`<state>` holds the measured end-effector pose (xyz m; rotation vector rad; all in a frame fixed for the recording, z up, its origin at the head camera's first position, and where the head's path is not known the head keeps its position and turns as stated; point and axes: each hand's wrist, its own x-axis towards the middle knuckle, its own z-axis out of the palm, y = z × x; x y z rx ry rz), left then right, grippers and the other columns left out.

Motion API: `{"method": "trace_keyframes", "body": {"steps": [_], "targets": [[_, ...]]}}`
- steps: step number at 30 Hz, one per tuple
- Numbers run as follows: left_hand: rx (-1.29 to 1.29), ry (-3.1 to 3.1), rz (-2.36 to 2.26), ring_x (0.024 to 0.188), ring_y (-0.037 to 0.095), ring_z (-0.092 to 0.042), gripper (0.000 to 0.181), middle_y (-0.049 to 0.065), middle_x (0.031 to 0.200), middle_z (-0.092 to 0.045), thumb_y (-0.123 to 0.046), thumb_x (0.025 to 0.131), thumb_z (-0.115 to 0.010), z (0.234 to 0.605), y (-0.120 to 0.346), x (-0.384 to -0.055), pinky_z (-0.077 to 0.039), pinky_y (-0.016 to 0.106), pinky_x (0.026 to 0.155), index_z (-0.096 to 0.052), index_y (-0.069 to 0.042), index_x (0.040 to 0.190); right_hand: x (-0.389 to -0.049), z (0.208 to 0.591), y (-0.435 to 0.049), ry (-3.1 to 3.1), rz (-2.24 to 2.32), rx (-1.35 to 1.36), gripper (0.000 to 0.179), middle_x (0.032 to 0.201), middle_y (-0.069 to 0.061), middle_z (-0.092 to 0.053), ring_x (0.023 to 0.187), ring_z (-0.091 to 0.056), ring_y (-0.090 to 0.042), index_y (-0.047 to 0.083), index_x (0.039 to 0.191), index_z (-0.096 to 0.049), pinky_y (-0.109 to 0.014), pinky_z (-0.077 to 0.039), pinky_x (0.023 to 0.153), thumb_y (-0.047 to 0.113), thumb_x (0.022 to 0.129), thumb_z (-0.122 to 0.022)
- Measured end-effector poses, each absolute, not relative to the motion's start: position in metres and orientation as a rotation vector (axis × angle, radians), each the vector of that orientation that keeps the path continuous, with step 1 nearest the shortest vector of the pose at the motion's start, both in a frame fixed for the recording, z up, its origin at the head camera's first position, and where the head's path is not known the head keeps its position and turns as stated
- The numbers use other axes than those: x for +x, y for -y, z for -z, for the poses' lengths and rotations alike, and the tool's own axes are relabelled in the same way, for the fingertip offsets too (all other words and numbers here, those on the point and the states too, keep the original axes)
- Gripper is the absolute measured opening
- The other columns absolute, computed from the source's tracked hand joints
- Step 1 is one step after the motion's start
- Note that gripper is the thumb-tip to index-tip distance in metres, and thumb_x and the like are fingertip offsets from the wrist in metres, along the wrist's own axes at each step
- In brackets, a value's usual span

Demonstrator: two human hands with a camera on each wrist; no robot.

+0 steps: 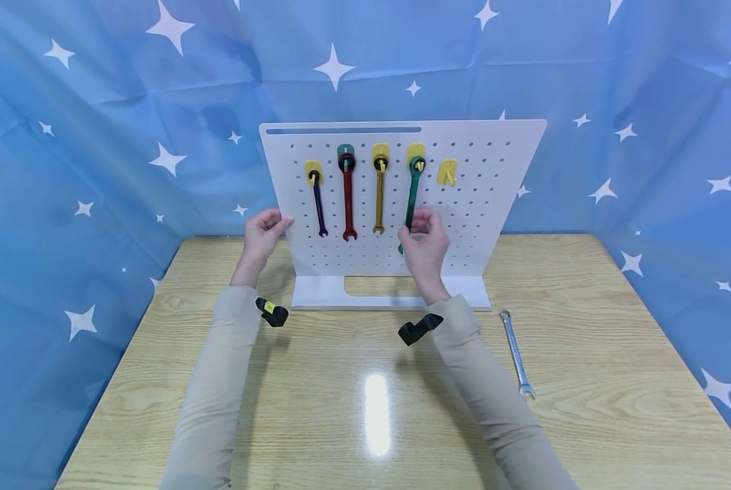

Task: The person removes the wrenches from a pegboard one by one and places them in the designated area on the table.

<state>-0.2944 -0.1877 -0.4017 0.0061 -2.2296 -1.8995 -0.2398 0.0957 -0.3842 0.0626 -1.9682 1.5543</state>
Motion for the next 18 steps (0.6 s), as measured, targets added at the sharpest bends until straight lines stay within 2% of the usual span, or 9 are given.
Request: {"method": "trace_keyframes", "body": {"steps": [3, 6, 12, 18], "targets": [[-0.009, 2.21, 1.91, 0.072, 0.01, -0.054, 0.021, -0.011, 0.071, -0.062, -0.014, 0.085, -0.071, 0.403, 0.188, -0.295, -0.042, 0.025, 0.067, -0.067, 0.003, 0.096, -0.24, 0.386, -0.1, 1.973, -1.593, 0.097, 0.023, 0.09, -0.02, -0.063, 0.079, -0.058, -0.022, -0.007, 0.102, -0.054, -0.018, -0.047, 0.067, -0.009, 0.081, -0.063], [-0.033, 2.188, 1.919, 0.07, 0.012, -0.053, 0.026, -0.011, 0.069, -0.062, -0.018, 0.082, -0.074, 0.404, 0.188, -0.295, -0.041, 0.023, 0.062, -0.067, 0.004, 0.094, -0.241, 0.387, -0.104, 1.981, -1.621, 0.117, 0.022, 0.092, -0.023, -0.063, 0.078, -0.058, -0.021, -0.009, 0.102, -0.055, -0.014, -0.045, 0.066, -0.007, 0.082, -0.065], [-0.052, 2.169, 1.929, 0.069, 0.011, -0.054, 0.026, -0.011, 0.068, -0.062, -0.016, 0.082, -0.074, 0.403, 0.188, -0.293, -0.041, 0.022, 0.061, -0.066, 0.006, 0.095, -0.236, 0.382, -0.109, 2.032, -1.715, 0.085, 0.023, 0.095, -0.025, -0.062, 0.08, -0.056, -0.015, -0.01, 0.104, -0.056, -0.014, -0.045, 0.068, -0.001, 0.085, -0.066], [-0.047, 2.172, 1.935, 0.068, 0.01, -0.053, 0.025, -0.011, 0.068, -0.062, -0.013, 0.084, -0.072, 0.403, 0.188, -0.294, -0.04, 0.02, 0.061, -0.066, 0.007, 0.096, -0.227, 0.369, -0.113, 2.114, -1.764, 0.078, 0.02, 0.094, -0.019, -0.064, 0.078, -0.056, -0.009, -0.009, 0.102, -0.059, -0.016, -0.046, 0.069, 0.001, 0.086, -0.066]]}}
